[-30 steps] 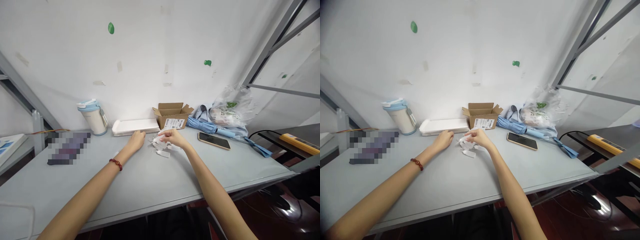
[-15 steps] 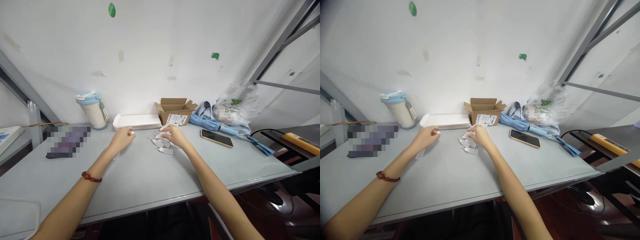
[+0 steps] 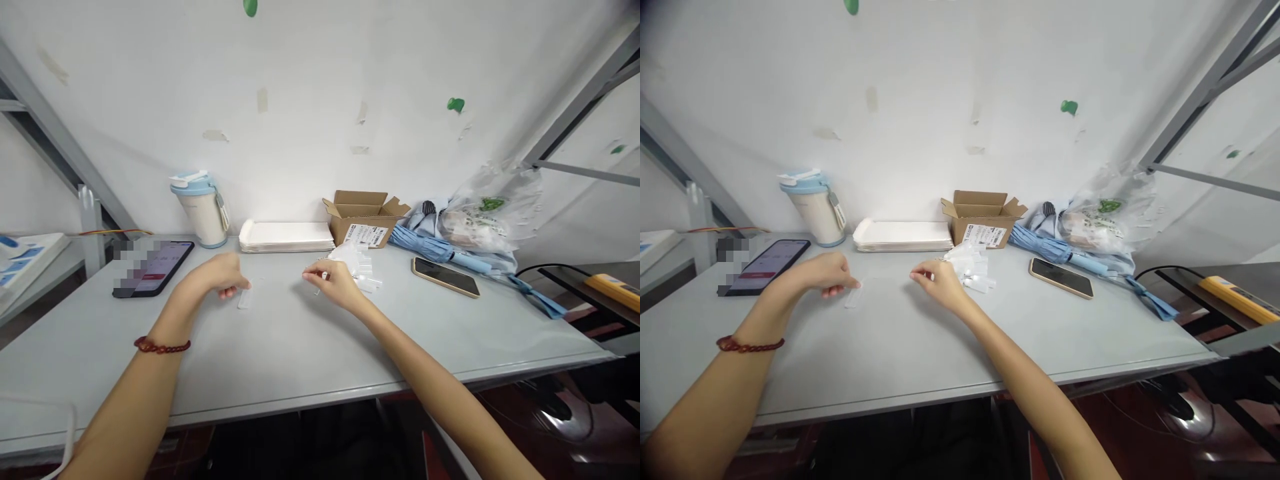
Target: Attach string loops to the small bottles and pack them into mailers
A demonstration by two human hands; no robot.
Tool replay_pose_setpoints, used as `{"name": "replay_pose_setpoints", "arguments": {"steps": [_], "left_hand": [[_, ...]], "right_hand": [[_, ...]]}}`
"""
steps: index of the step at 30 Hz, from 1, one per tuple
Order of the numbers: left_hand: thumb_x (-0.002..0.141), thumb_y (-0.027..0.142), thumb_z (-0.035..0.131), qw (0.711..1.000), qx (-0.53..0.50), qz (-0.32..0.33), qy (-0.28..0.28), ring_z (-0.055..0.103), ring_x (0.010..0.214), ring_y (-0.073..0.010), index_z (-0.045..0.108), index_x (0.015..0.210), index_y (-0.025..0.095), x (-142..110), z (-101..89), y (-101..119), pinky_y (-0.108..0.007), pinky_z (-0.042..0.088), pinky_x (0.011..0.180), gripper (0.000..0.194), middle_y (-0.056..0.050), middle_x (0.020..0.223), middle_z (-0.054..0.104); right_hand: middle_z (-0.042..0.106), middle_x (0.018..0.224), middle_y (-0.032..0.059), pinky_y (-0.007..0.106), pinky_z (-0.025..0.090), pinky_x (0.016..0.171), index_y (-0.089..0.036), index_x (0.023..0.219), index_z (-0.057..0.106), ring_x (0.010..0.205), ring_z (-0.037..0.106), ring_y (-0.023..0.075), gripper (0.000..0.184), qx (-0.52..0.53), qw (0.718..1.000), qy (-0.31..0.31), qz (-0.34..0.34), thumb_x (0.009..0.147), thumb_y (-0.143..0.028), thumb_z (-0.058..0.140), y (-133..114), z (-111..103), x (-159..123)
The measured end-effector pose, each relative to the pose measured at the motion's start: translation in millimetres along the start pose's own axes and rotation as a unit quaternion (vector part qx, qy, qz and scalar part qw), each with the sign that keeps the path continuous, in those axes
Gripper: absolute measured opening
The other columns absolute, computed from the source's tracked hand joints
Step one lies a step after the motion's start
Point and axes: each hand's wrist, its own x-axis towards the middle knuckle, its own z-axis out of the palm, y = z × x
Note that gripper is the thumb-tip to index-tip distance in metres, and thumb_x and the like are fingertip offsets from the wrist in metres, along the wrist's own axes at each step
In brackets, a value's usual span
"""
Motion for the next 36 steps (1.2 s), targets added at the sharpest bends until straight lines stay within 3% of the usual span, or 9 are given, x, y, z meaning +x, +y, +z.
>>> {"name": "replay_pose_setpoints", "arguments": {"steps": [6, 13, 17, 21, 26, 31, 36], "left_hand": [[0.054, 0.020, 0.068, 0.999, 0.012, 0.001, -0.034, 0.042, 0.030, -0.0139, 0.043, 0.025, 0.020, -1.5, 9.9, 6.8, -0.027, 0.036, 0.039, 0.039, -0.004, 0.031, 0.049], [0.055, 0.028, 0.068, 0.995, -0.045, 0.060, -0.067, 0.041, 0.031, -0.0120, 0.046, 0.027, 0.021, 0.0, 15.2, 10.3, -0.023, 0.032, 0.037, 0.036, -0.001, 0.030, 0.048], [0.062, 0.036, 0.067, 0.982, -0.113, 0.114, -0.099, 0.043, 0.037, -0.0109, 0.050, 0.035, 0.020, -3.7, 16.7, 16.0, -0.022, 0.035, 0.042, 0.036, 0.001, 0.037, 0.050], [0.068, 0.042, 0.066, 0.964, -0.182, 0.176, -0.080, 0.047, 0.042, -0.0112, 0.053, 0.044, 0.020, -10.1, 21.2, 26.9, -0.022, 0.039, 0.046, 0.035, 0.001, 0.044, 0.054], [0.072, 0.040, 0.066, 0.931, -0.254, 0.258, -0.050, 0.054, 0.049, -0.0119, 0.062, 0.057, 0.018, -12.7, 35.9, 40.9, -0.022, 0.044, 0.052, 0.027, 0.001, 0.050, 0.059], [0.072, 0.040, 0.067, 0.917, -0.300, 0.264, -0.010, 0.059, 0.054, -0.0142, 0.069, 0.082, 0.014, -6.4, 52.2, 46.1, -0.026, 0.049, 0.057, 0.028, 0.000, 0.055, 0.063], [0.075, 0.039, 0.065, 0.910, -0.313, 0.273, 0.012, 0.063, 0.062, -0.0165, 0.064, 0.107, 0.014, 0.4, 59.0, 43.4, -0.031, 0.051, 0.067, 0.041, 0.001, 0.063, 0.067]], "right_hand": [[0.068, 0.076, 0.0008, 0.026, 0.039, 0.065, -0.021, 0.073, 0.072, 0.073, 0.056, 0.0140, 0.015, 0.183, 0.978, -0.073, 0.063, 0.073, -0.035, 0.068, -2.7, 10.0, -4.0], [0.066, 0.071, 0.0013, 0.024, 0.034, 0.053, -0.020, 0.074, 0.073, 0.063, 0.048, 0.0112, 0.018, 0.281, 0.945, -0.132, 0.102, 0.067, -0.037, 0.073, 2.0, 6.1, -5.3], [0.065, 0.068, 0.0009, 0.023, 0.035, 0.052, -0.018, 0.073, 0.073, 0.062, 0.049, 0.0102, 0.019, 0.267, 0.943, -0.168, 0.102, 0.067, -0.036, 0.072, -0.3, 0.1, -4.3], [0.064, 0.067, 0.0016, 0.022, 0.038, 0.052, -0.015, 0.073, 0.071, 0.062, 0.052, 0.0109, 0.026, 0.196, 0.953, -0.199, 0.121, 0.067, -0.041, 0.070, -1.2, -5.0, -2.6], [0.067, 0.077, 0.0042, 0.024, 0.044, 0.058, -0.015, 0.088, 0.070, 0.071, 0.059, 0.0141, 0.031, 0.220, 0.954, -0.171, 0.110, 0.071, -0.040, 0.067, 3.4, -4.4, -1.5], [0.066, 0.076, 0.0027, 0.024, 0.043, 0.060, -0.015, 0.090, 0.069, 0.073, 0.058, 0.0150, 0.034, 0.234, 0.962, -0.101, 0.101, 0.068, -0.040, 0.069, 4.6, -2.4, -2.4], [0.060, 0.068, 0.0003, 0.024, 0.041, 0.059, -0.014, 0.078, 0.067, 0.065, 0.052, 0.0128, 0.028, 0.181, 0.981, -0.049, 0.056, 0.075, -0.042, 0.062, 7.8, -3.0, -0.6]]}}
